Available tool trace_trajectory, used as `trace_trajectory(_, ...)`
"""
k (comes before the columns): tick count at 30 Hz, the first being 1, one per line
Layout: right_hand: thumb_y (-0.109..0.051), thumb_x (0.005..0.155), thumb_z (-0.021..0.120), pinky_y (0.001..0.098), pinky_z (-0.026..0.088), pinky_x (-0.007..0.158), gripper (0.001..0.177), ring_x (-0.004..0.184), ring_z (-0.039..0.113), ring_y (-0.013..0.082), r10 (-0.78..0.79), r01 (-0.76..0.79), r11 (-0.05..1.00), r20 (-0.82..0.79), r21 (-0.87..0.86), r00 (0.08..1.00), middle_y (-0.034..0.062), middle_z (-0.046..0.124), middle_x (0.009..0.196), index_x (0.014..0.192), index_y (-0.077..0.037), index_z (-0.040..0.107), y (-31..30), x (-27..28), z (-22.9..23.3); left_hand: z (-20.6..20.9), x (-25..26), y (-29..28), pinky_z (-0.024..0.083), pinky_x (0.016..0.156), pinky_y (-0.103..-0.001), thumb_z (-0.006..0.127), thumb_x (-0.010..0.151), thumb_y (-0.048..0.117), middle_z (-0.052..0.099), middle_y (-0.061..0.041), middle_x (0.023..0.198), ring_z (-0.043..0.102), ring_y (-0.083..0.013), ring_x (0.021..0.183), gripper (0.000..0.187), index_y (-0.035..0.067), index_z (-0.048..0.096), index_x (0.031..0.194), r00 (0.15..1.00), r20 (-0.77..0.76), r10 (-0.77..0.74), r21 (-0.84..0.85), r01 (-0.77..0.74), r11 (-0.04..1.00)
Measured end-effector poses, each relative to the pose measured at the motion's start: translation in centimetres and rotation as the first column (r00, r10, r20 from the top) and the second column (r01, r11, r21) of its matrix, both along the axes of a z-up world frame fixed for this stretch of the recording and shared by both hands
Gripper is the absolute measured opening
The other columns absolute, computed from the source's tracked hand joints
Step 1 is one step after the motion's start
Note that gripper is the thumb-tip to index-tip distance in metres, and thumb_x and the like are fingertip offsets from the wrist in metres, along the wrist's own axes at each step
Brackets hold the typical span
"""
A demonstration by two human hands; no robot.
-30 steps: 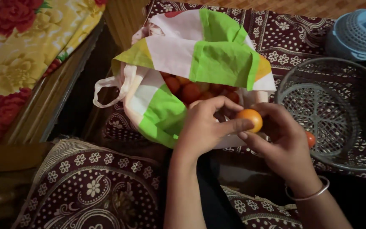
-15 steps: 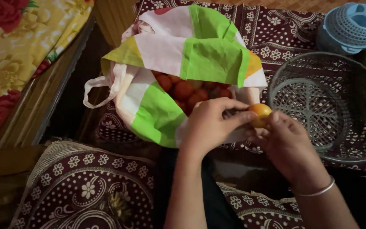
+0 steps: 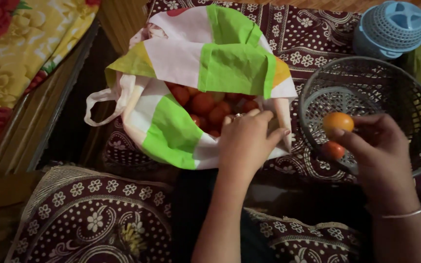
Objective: The person transfers ginger from a reusable bag into a small blue colander, then transfers tomatoes from the bag into a larger metal colander. The person handles the vegetables one by one, placing them into the respective containers on a patterned cloth.
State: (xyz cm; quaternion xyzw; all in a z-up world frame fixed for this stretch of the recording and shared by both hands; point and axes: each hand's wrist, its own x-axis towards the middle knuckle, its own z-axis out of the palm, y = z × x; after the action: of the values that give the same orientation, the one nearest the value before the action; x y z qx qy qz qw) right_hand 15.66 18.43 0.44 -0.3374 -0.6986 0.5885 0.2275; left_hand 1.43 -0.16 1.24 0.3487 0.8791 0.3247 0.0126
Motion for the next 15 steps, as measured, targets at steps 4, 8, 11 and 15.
trace_trajectory(4, -0.008, 0.087, 0.075, 0.0330, 0.058, 0.094, 0.042, 0.111, 0.071, 0.0211, 0.009, -0.011, 0.985, 0.012, 0.174, 1.000, 0.0128, 0.068, 0.118, 0.120, 0.000, 0.051, 2.5, 0.6, -1.0, -0.1, 0.2, 0.6, 0.046, 0.086, -0.051, 0.075, 0.084, 0.045, 0.073, -0.009, 0.090, 0.070, -0.0331, 0.089, 0.036, 0.010, 0.072, 0.090, 0.999, 0.032, 0.002, -0.016, -0.001, 1.000)
trace_trajectory(8, -0.009, 0.083, 0.077, 0.0336, 0.058, 0.083, 0.046, 0.103, 0.072, 0.0215, 0.124, -0.177, 0.951, 0.211, 0.252, 0.969, 0.0135, 0.072, 0.111, 0.124, 0.000, 0.059, 4.4, 0.4, -2.0, -0.2, 0.0, 0.8, 0.047, 0.085, -0.051, 0.075, 0.083, 0.047, 0.072, -0.009, 0.091, 0.069, -0.0330, 0.089, 0.037, 0.010, 0.072, 0.088, 0.999, 0.033, 0.003, -0.022, -0.002, 1.000)
trace_trajectory(11, -0.009, 0.081, 0.079, 0.0361, 0.060, 0.074, 0.048, 0.086, 0.076, 0.0240, 0.179, -0.296, 0.932, 0.448, 0.207, 0.876, 0.0158, 0.078, 0.102, 0.127, -0.004, 0.066, 5.1, -1.5, -3.0, -0.4, -0.1, 0.9, 0.046, 0.085, -0.051, 0.075, 0.083, 0.048, 0.072, -0.009, 0.091, 0.069, -0.0341, 0.089, 0.039, 0.010, 0.072, 0.088, 1.000, 0.029, -0.003, -0.035, 0.004, 0.999)
trace_trajectory(15, -0.007, 0.078, 0.079, 0.0381, 0.061, 0.066, 0.047, 0.074, 0.076, 0.0254, 0.201, -0.384, 0.900, 0.584, 0.208, 0.786, 0.0157, 0.079, 0.099, 0.125, -0.009, 0.071, 5.1, -2.9, -3.7, -0.4, -0.2, 0.9, 0.046, 0.086, -0.051, 0.075, 0.083, 0.048, 0.072, -0.009, 0.090, 0.069, -0.0339, 0.090, 0.039, 0.010, 0.072, 0.089, 0.999, 0.031, -0.012, -0.024, 0.013, 1.000)
